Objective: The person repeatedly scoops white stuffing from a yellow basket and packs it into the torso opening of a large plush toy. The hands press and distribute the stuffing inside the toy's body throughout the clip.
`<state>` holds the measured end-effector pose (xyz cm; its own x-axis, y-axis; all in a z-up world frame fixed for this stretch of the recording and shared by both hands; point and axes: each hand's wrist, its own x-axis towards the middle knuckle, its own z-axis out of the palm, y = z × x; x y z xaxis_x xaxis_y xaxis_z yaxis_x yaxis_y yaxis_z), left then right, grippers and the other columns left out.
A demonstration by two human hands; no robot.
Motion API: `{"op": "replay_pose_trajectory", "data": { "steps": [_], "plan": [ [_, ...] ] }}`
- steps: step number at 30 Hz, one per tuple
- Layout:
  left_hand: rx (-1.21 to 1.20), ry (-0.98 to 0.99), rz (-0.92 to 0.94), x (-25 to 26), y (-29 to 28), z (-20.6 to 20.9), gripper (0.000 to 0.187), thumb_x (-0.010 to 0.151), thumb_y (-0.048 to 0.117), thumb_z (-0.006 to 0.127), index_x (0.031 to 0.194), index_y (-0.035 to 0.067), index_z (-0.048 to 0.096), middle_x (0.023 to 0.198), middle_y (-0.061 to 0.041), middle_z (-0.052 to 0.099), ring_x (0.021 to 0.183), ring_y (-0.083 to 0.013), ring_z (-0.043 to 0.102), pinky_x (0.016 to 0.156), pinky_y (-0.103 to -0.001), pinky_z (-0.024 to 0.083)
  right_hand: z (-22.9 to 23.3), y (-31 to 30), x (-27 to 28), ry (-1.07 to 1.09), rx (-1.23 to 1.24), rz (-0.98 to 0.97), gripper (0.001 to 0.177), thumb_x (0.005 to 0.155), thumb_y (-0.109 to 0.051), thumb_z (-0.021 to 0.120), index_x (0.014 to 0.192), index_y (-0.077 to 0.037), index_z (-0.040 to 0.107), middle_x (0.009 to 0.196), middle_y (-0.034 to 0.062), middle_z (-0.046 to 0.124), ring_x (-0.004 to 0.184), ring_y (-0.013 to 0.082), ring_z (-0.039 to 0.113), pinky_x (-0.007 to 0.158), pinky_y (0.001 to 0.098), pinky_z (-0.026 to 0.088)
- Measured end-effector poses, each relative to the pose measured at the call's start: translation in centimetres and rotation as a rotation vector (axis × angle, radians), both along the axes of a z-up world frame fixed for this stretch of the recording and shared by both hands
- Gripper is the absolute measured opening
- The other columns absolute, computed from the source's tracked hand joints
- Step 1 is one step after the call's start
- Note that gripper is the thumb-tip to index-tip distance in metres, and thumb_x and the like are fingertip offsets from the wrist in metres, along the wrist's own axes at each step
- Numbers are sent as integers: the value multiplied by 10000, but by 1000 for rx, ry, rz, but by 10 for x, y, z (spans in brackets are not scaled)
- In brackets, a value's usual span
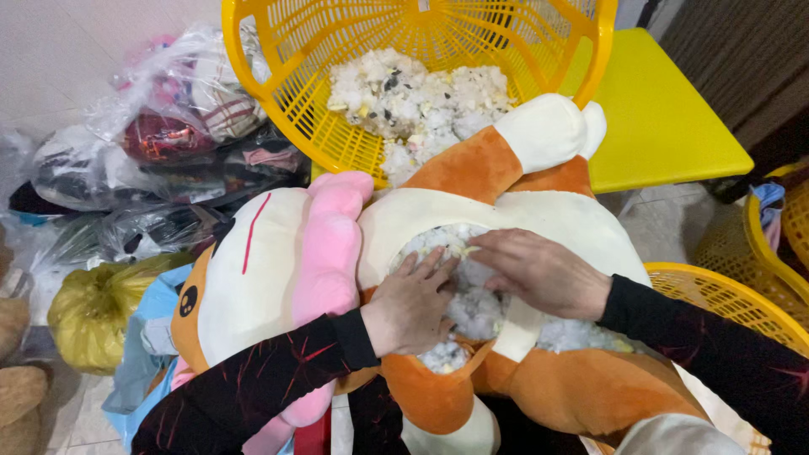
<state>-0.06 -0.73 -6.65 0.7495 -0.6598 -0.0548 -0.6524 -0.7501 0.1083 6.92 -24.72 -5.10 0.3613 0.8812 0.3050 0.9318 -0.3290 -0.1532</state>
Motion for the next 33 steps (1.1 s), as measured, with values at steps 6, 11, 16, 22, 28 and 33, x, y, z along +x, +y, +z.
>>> {"op": "replay_pose_trajectory", "data": {
  "steps": [6, 11, 16, 22, 28, 33],
  "plan": [
    [327, 73, 138, 23, -2, -30, 729, 922, 409, 525, 1423, -118, 492, 1568, -293, 341, 1506, -414, 230, 1222, -535, 135, -29, 36, 12, -306, -157, 106, 924, 855, -712, 424, 1374, 41, 552, 1503, 149, 457, 1432, 302, 348, 1152, 648, 138],
    [415, 143, 318, 39, 0, -44, 774, 880, 456, 556, 1414, -100, 493, 1611, -283, 327, 1507, -403, 274, 1202, -469, 175, -30, 50, 25, -87, -735, -156, 898, 938, -763, 383, 1222, 52, 632, 1392, 172, 562, 1361, 301, 478, 1217, 648, 70],
    [302, 140, 259, 29, 3, -19, 764, 862, 409, 613, 1398, -122, 492, 1542, -305, 393, 1459, -434, 342, 1206, -493, 225, -22, 53, 21, -72, -732, -166, 632, 944, -623, 516, 1071, -25, 674, 1073, 101, 611, 1175, 268, 543, 1204, 672, 102],
    [-158, 323, -51, 38, 30, 53, 603, 813, 336, 720, 1314, 22, 603, 1356, -322, 520, 1240, -471, 531, 1015, -494, 418, -2, 31, 19, -134, -112, 206, 353, 755, -374, 696, 934, -70, 673, 1019, 108, 648, 1040, 304, 607, 1029, 640, 326],
    [-213, 15, 125, 86, 24, 54, 223, 877, 218, 685, 1020, 51, 721, 1040, -190, 713, 995, -388, 693, 875, -487, 531, 41, 26, 73, 369, -349, 48, 164, 814, -153, 610, 932, -106, 714, 895, 100, 748, 847, 308, 710, 739, 448, 546],
    [-319, -262, 122, 89, -2, 22, 312, 742, 266, 788, 905, 13, 706, 993, -213, 669, 983, -397, 646, 763, -490, 533, 60, 56, 195, 190, -136, -332, 265, 874, -196, 631, 1099, -69, 689, 1004, 187, 735, 979, 379, 691, 866, 477, 545]
  ]
}}
